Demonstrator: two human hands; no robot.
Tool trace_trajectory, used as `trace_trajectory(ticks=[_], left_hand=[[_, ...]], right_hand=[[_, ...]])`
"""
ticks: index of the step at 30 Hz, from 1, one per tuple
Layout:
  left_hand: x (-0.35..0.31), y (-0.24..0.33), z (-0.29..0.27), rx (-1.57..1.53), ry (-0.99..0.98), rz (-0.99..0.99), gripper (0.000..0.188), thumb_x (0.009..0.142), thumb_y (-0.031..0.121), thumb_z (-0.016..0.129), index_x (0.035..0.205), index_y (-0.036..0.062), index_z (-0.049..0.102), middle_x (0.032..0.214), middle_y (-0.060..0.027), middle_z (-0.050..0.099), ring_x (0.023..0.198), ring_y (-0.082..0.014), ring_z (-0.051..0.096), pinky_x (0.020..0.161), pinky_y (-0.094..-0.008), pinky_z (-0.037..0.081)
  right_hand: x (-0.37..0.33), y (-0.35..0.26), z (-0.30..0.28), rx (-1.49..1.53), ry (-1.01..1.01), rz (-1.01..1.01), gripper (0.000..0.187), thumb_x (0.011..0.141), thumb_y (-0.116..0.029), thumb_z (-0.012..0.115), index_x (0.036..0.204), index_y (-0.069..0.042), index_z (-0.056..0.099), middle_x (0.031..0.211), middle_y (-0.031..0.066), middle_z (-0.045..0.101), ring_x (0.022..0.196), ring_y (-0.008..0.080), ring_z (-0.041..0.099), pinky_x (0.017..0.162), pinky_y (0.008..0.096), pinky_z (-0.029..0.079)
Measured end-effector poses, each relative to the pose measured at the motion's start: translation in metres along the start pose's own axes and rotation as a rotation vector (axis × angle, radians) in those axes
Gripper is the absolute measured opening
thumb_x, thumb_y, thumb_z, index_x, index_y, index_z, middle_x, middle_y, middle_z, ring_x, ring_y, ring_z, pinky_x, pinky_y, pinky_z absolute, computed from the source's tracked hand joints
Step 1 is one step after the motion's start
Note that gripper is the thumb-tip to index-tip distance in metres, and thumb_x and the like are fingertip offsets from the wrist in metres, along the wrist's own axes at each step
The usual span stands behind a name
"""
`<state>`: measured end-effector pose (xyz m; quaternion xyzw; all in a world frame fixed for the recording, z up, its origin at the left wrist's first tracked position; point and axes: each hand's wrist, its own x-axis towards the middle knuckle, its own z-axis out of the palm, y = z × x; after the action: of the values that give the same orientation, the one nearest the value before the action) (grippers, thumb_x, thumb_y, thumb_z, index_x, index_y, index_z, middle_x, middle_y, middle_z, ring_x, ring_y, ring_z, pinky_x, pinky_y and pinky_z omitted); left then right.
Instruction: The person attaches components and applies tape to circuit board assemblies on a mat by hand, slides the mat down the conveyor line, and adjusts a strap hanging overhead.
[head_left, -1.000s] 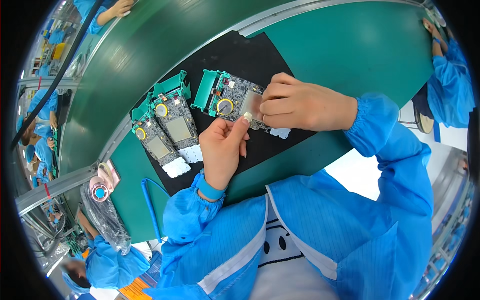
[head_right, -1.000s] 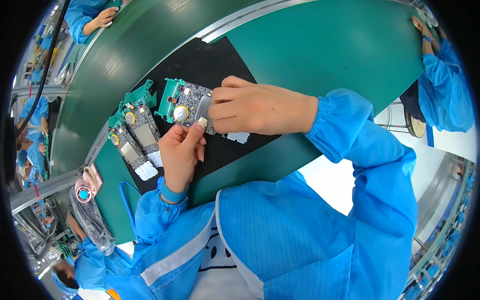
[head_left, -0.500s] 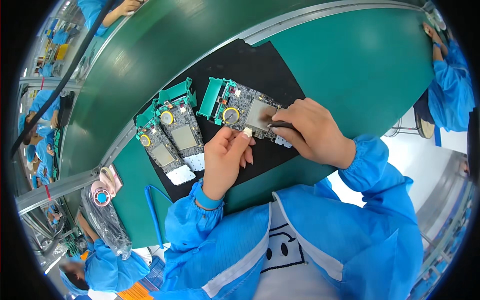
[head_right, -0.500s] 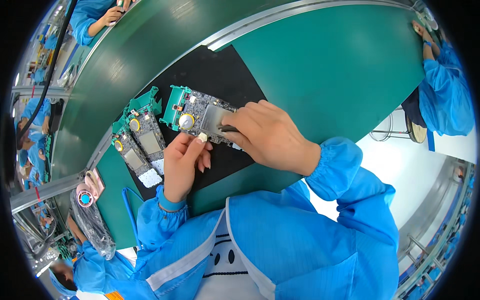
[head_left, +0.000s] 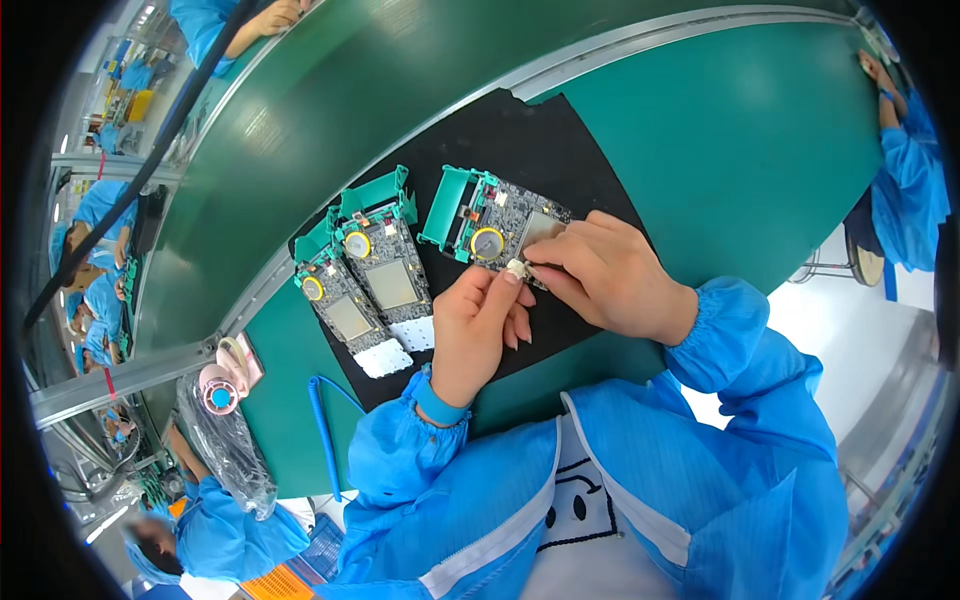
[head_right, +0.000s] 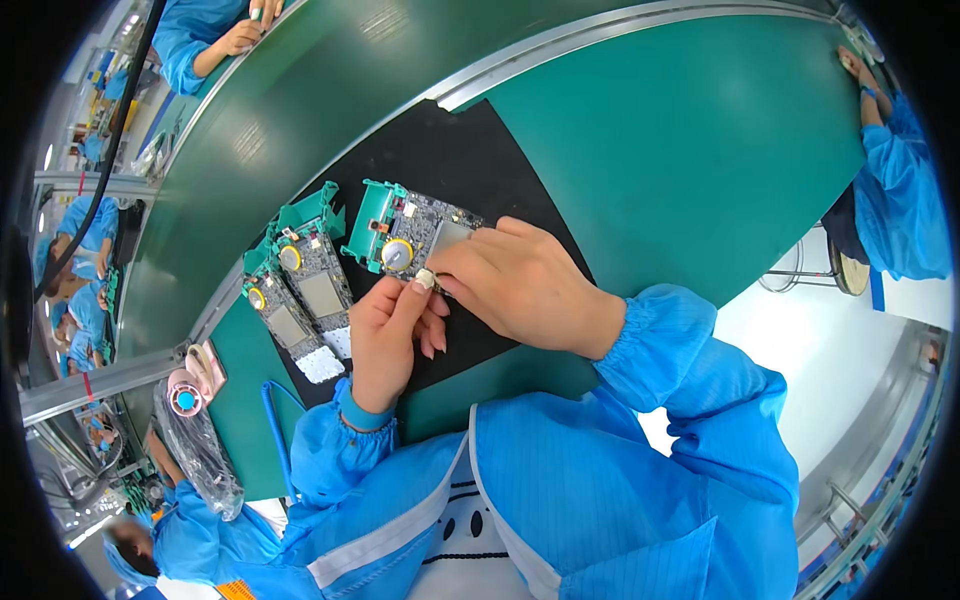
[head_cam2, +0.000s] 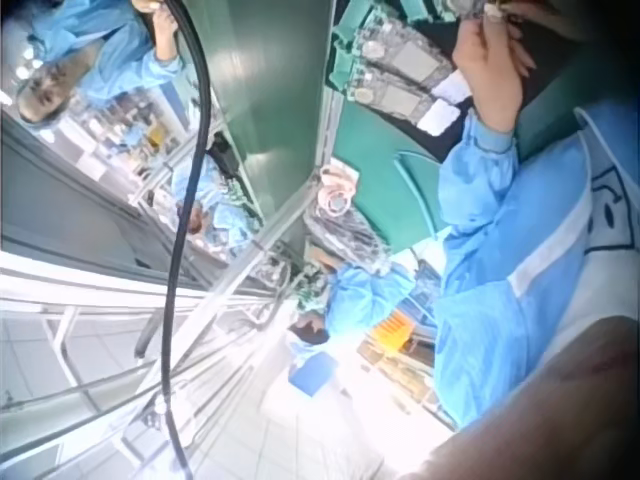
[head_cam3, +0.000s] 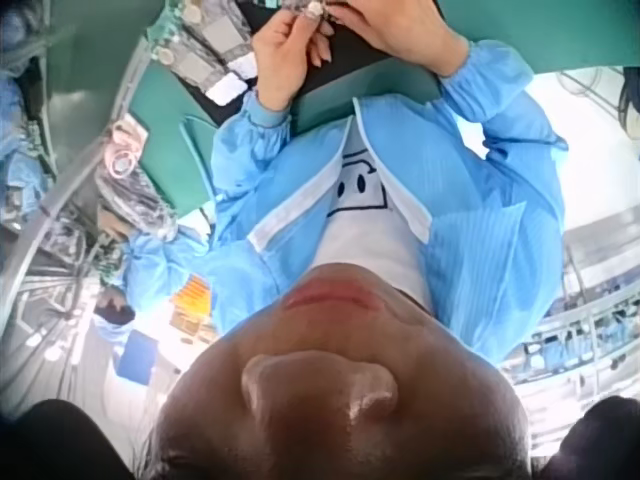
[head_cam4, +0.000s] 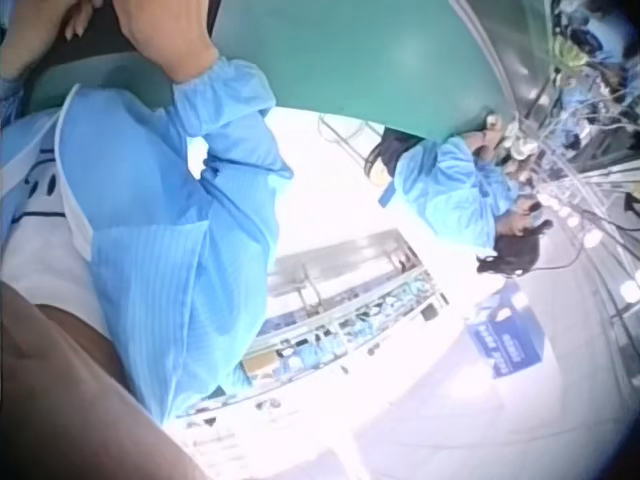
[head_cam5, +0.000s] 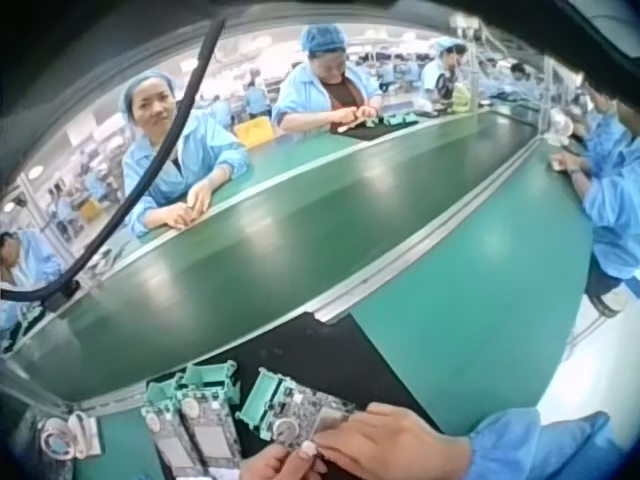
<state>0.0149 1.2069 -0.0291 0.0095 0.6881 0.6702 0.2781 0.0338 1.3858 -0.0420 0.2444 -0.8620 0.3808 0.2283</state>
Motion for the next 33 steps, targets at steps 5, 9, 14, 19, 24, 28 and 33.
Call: trace_trajectory(ticks=[5, 9, 14, 19, 24, 28, 33], left_hand=[[-0.004, 0.001, 0.005, 0.077, 0.039, -0.018, 0.022, 0.095, 0.015, 0.046, 0.079, 0.0006, 0.05, 0.058, -0.0034, 0.053, 0.046, -0.006, 0.048, 0.041, -0.0187, 0.035], [-0.008, 0.001, 0.003, 0.098, -0.039, 0.006, 0.022, 0.097, 0.018, 0.042, 0.083, 0.0021, 0.048, 0.059, -0.004, 0.053, 0.045, -0.0074, 0.049, 0.04, -0.0178, 0.035], [-0.003, 0.012, -0.009, 0.101, 0.105, 0.018, 0.015, 0.095, 0.012, 0.045, 0.096, -0.0015, 0.053, 0.065, -0.0062, 0.057, 0.045, -0.0092, 0.051, 0.04, -0.0184, 0.036], [-0.032, 0.014, -0.005, 0.037, 0.275, 0.402, 0.043, 0.09, 0.003, 0.049, 0.132, -0.0011, 0.041, 0.11, -0.0117, 0.057, 0.09, -0.017, 0.058, 0.078, -0.0274, 0.048], [-0.065, 0.006, -0.029, 1.02, 0.025, 0.701, 0.044, 0.076, 0.014, 0.067, 0.118, 0.006, 0.057, 0.123, -0.0148, 0.051, 0.109, -0.0312, 0.051, 0.093, -0.0399, 0.041], [-0.066, -0.018, -0.044, 1.294, -0.162, 0.724, 0.044, 0.074, 0.019, 0.068, 0.116, 0.0094, 0.059, 0.127, -0.0115, 0.05, 0.12, -0.0316, 0.045, 0.098, -0.0444, 0.037], [-0.046, -0.014, -0.051, 1.295, -0.113, 0.796, 0.047, 0.07, 0.005, 0.066, 0.116, 0.0075, 0.059, 0.124, -0.0129, 0.052, 0.116, -0.0323, 0.048, 0.096, -0.0441, 0.039]], right_hand=[[-0.007, -0.001, -0.011, 0.24, 0.06, 0.216, 0.025, 0.079, -0.007, 0.067, 0.102, -0.003, 0.058, 0.087, 0.0103, 0.061, 0.072, 0.0205, 0.058, 0.067, 0.0299, 0.044], [-0.01, -0.004, -0.022, 0.455, 0.223, 0.621, 0.029, 0.089, -0.009, 0.055, 0.117, -0.003, 0.052, 0.099, 0.0106, 0.06, 0.088, 0.016, 0.058, 0.081, 0.0271, 0.045], [-0.008, 0.002, -0.024, 0.213, 0.132, 0.456, 0.03, 0.089, -0.008, 0.055, 0.118, -0.002, 0.051, 0.098, 0.0104, 0.06, 0.087, 0.0167, 0.059, 0.077, 0.0269, 0.046], [-0.005, 0.004, -0.023, 0.248, 0.047, 0.398, 0.027, 0.088, -0.008, 0.058, 0.114, -0.003, 0.055, 0.096, 0.0109, 0.061, 0.084, 0.0185, 0.06, 0.075, 0.0276, 0.047], [-0.004, 0.004, -0.024, 0.198, 0.056, 0.381, 0.026, 0.088, -0.008, 0.058, 0.113, -0.003, 0.056, 0.093, 0.0096, 0.062, 0.083, 0.0165, 0.06, 0.073, 0.0265, 0.047], [-0.006, 0.006, -0.026, 0.241, 0.247, 0.485, 0.024, 0.09, -0.008, 0.056, 0.113, -0.002, 0.055, 0.091, 0.0052, 0.061, 0.08, 0.0111, 0.057, 0.07, 0.0227, 0.045], [-0.014, 0.01, -0.031, 0.185, 0.474, 0.532, 0.022, 0.091, -0.011, 0.055, 0.111, -0.003, 0.056, 0.089, 0.0039, 0.061, 0.075, 0.0085, 0.055, 0.065, 0.0204, 0.044]])
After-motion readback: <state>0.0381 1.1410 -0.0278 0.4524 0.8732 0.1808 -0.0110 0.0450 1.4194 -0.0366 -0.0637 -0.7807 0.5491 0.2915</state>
